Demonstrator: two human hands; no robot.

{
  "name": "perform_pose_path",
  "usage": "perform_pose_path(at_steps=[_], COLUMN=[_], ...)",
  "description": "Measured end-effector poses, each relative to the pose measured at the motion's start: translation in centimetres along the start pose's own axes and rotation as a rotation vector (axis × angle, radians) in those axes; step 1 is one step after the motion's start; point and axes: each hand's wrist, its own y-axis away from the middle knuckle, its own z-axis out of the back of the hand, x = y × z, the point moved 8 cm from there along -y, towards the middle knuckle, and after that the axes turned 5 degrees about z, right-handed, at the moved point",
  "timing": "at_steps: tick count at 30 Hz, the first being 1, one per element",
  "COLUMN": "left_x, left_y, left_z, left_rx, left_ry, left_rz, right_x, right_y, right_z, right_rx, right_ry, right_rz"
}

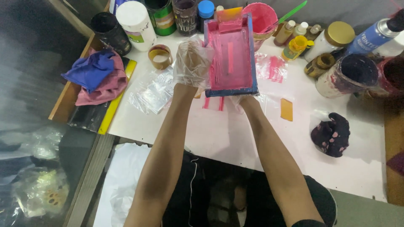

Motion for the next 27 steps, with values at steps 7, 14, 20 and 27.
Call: perform_pose_path(at_steps=[7,14,20,27], left_x=[1.0,1.5,1.0,0.8], left_y=[-0.1,-0.1,0.1,0.6], left_z=[-0.6,-0.8,-0.5,-0.3], left_rx=[-0.006,0.017,0.019,0.021], left_ry=[0.045,0.056,0.018,0.089], left_rz=[-0.014,-0.02,-0.013,0.016], right_x=[-0.4,0.0,3.8,5.3], right_y=[1.8,3.4,2.7,1.5], right_z=[2.1,2.5,-6.5,-10.4], right_rx=[0.08,0.161,0.23,0.312], right_ry=[-0.078,-0.16,-0.227,-0.31], right_rz=[0.051,0.096,0.135,0.187])
